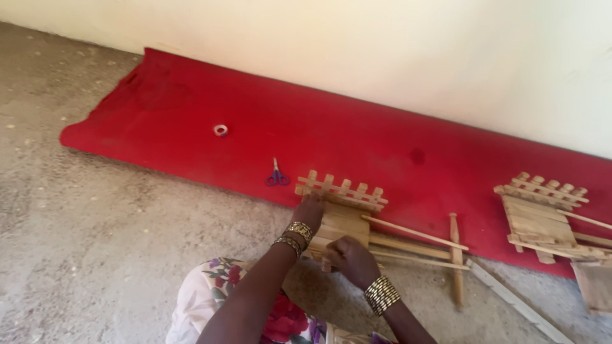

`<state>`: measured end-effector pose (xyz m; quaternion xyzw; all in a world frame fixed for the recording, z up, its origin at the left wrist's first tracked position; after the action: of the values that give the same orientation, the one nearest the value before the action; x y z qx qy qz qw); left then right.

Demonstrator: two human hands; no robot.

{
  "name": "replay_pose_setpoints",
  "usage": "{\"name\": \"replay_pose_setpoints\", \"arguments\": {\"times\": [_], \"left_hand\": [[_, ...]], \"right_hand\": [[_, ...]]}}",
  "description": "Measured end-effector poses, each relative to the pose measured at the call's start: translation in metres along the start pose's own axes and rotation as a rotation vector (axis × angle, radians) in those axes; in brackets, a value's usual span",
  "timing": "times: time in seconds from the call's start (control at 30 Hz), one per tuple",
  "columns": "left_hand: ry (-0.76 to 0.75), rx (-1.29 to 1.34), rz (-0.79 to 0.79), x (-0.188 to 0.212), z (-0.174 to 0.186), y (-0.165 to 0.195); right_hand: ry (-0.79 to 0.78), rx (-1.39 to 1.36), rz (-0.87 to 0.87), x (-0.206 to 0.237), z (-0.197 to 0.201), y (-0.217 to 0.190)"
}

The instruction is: The person sits on the floor and assembles a small wooden toy cart, fitting dowels and slats into the slatted base and attaching the spool-shaped handle and side frame. They press parts together by hand, turn the assembly over, and reposition pieces to seat the joints.

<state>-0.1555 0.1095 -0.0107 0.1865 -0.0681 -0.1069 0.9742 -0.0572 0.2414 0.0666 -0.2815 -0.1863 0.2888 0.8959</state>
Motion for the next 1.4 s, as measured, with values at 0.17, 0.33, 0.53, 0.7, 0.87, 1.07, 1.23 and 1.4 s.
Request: {"name": "replay_pose_setpoints", "arguments": {"times": [0.17, 0.33, 0.53, 0.7, 0.87, 1.07, 1.23, 1.4], "left_hand": [[-0.029, -0.148, -0.076, -0.008, -0.010, 0.010], [-0.027, -0.069, -0.082, -0.009, 0.000, 0.000], [-0.084, -0.133, -0.029, 0.004, -0.004, -0.013], [-0.281, -0.078, -0.116, 0.019, -0.021, -0.003], [-0.224, -0.063, -0.021, 0.009, -0.018, -0.005], [-0.208, -0.053, 0.025, 0.005, -0.013, -0.017], [-0.302, -0.008, -0.198, 0.009, -0.034, 0.027], [-0.199, -0.007, -0.245, -0.013, -0.042, 0.059]], "right_hand": [[0.144, 0.179, 0.218, 0.019, 0.002, -0.023], [0.069, 0.204, 0.152, 0.014, -0.005, -0.019], [0.111, 0.209, 0.180, 0.014, -0.003, -0.020], [0.077, 0.198, 0.136, 0.009, -0.005, -0.017], [0.092, 0.181, 0.135, 0.011, -0.005, -0.017], [0.072, 0.187, 0.133, 0.010, -0.006, -0.017], [0.092, 0.173, 0.172, 0.010, -0.004, -0.020], [0.067, 0.197, 0.139, 0.011, -0.004, -0.018]]}}
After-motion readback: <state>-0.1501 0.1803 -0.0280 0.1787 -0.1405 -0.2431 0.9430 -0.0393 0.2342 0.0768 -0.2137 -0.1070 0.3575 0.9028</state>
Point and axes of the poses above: each hand's wrist, its own x-axis away from the middle knuckle, its own z-axis out of the back of the hand, y = z × x, the point moved 7 cm from there along -x, towards the middle knuckle, and after that the axes turned 13 degrees about -y, right-handed, at the moved point
